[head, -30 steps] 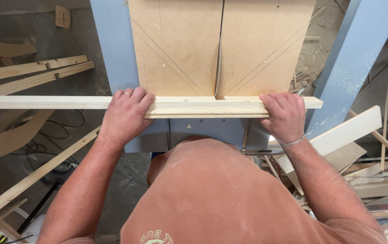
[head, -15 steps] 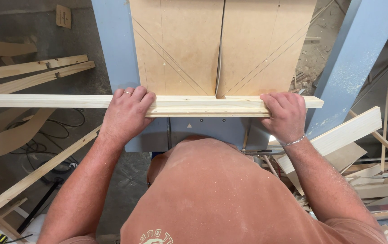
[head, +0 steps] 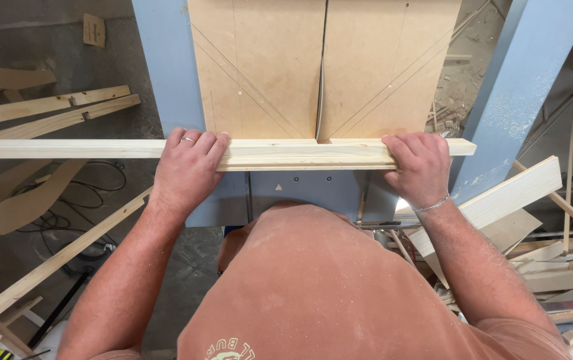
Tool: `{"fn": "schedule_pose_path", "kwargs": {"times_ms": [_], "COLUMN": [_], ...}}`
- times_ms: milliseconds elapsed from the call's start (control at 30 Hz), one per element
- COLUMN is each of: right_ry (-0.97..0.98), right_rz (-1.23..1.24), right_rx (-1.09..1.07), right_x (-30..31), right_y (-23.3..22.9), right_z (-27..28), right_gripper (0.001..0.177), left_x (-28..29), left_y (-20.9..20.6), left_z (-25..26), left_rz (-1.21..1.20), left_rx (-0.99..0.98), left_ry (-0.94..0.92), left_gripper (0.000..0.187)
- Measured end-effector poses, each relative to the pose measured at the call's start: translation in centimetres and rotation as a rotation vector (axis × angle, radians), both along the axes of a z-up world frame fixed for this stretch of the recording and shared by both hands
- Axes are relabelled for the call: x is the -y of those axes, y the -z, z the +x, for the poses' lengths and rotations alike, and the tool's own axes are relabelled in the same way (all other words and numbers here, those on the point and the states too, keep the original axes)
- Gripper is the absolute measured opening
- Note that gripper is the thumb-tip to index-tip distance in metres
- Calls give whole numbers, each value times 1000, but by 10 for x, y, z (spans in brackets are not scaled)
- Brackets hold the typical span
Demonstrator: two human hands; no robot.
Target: Cutting wooden slats using a table saw and a crosscut sled
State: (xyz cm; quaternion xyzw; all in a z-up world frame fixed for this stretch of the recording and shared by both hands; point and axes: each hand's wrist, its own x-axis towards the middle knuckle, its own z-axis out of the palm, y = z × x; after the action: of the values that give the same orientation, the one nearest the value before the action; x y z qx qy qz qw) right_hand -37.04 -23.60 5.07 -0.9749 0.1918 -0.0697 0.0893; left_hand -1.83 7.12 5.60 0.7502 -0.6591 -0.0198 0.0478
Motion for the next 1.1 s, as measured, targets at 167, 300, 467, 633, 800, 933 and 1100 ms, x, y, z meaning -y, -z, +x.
{"fn": "schedule_pose_path", "kwargs": {"times_ms": [167,300,467,633,800,933,1100], "right_ry": [-14,-14,-7,3,2,31,8], "right_rz": [-14,-26,-49,-47,-95,-17,-82], "right_rx": [22,34,34,62,50,-123,-84], "right_x": [8,17,28,44,62,75,94], "right_y": [-7,-3,-1,4,3,-17,-6], "right_z": [13,19,29,38,59,83,91], "right_gripper": [37,36,37,36,34,12,21], "left_x": [6,14,26,40,59,83,96], "left_y": [1,6,5,7,13,-2,12], "left_z": [3,8,19,33,51,65,78], "left_rz": [-60,-96,-131,-160,-170,-3,-40], "left_rx": [10,35,37,77,90,94,77], "left_ry": [12,-13,-27,-20,-27,-57,-73], "left_gripper": [38,33,32,36,44,52,53]}}
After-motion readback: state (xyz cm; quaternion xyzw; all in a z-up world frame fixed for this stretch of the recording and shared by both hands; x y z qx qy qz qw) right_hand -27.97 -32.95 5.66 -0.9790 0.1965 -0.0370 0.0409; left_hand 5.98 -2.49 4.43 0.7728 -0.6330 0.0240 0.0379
